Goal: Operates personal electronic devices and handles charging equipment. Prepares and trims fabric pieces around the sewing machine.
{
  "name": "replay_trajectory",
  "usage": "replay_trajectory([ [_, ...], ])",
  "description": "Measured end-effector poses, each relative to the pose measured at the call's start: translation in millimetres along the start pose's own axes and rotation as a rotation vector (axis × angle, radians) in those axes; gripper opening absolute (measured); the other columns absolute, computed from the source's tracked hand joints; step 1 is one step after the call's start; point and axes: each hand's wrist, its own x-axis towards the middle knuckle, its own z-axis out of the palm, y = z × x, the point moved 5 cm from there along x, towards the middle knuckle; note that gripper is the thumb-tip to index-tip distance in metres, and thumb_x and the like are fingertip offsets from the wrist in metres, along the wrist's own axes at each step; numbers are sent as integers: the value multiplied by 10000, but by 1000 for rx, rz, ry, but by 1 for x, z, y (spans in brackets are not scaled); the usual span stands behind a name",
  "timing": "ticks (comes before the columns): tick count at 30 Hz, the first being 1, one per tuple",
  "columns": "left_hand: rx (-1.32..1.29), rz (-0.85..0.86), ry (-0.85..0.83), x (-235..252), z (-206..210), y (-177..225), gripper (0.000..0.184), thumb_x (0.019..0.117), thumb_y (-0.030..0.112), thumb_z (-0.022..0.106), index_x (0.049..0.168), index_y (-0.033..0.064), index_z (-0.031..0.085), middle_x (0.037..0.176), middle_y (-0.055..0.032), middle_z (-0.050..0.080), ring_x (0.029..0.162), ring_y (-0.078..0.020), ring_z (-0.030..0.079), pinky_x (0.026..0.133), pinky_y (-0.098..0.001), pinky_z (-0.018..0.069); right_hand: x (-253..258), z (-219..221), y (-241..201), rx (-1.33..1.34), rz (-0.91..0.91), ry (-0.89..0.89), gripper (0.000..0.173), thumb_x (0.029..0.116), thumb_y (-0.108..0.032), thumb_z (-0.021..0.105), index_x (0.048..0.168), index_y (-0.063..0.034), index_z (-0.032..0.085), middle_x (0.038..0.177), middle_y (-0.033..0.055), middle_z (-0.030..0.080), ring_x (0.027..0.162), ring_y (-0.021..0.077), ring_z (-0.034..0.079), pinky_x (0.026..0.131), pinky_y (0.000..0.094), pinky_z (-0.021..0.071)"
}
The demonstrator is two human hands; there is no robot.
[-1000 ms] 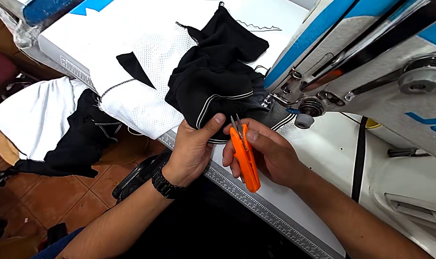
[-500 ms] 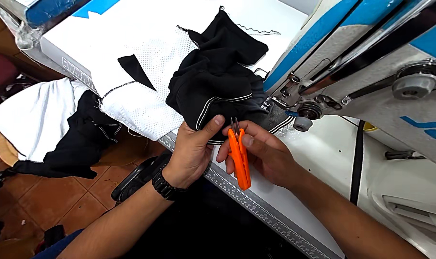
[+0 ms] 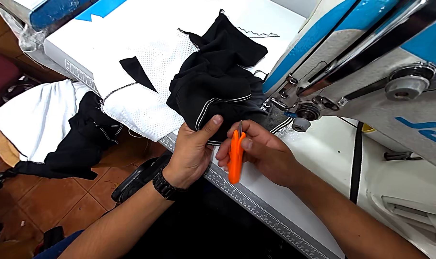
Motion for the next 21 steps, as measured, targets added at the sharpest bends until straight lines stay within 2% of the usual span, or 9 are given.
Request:
replay_trajectory([
  [2, -6, 2, 9, 0, -1, 0, 190, 990, 174, 673, 1174, 135, 656, 1028, -38, 724, 856, -101, 721, 747, -255, 617, -1, 2, 1, 14, 33, -33, 273, 1101, -235, 312, 1270, -94, 472, 1052, 154, 723, 847, 205, 747, 697, 292, 629],
  [4, -31, -1, 46, 3, 0, -2, 189, 979, 152, 683, 1164, 116, 657, 1026, -52, 725, 881, -113, 722, 783, -276, 617, -1, 3, 2, 30, 51, -32, 296, 1107, -240, 279, 1286, -91, 462, 1024, 165, 722, 799, 215, 750, 662, 296, 632],
  [6, -102, -11, 87, 9, 0, -3, 200, 973, 92, 676, 1168, 63, 643, 1047, -107, 718, 923, -161, 726, 842, -338, 621, 0, 2, 2, 43, 57, -18, 314, 1108, -261, 263, 1293, -100, 459, 994, 156, 729, 762, 203, 748, 635, 291, 629],
  [12, -88, -5, 72, 9, 0, -3, 181, 984, 87, 659, 1163, 66, 639, 1040, -98, 716, 922, -151, 720, 846, -324, 615, 1, 2, 3, 78, 69, 4, 341, 1107, -294, 252, 1283, -97, 467, 952, 158, 729, 720, 199, 744, 607, 285, 626],
  [16, -22, 8, -10, 0, 1, 0, 185, 996, 170, 663, 1177, 135, 653, 1023, -43, 721, 870, -102, 718, 764, -260, 616, 0, 3, 2, 123, 72, 18, 341, 1109, -306, 263, 1279, -99, 474, 937, 159, 730, 711, 201, 745, 617, 289, 628],
  [21, -34, 13, -20, 1, 1, 0, 182, 997, 164, 660, 1176, 129, 654, 1025, -48, 721, 879, -107, 719, 781, -268, 616, 1, 2, 3, 139, 93, 10, 361, 1106, -319, 245, 1285, -98, 468, 908, 171, 721, 689, 221, 737, 595, 299, 622],
])
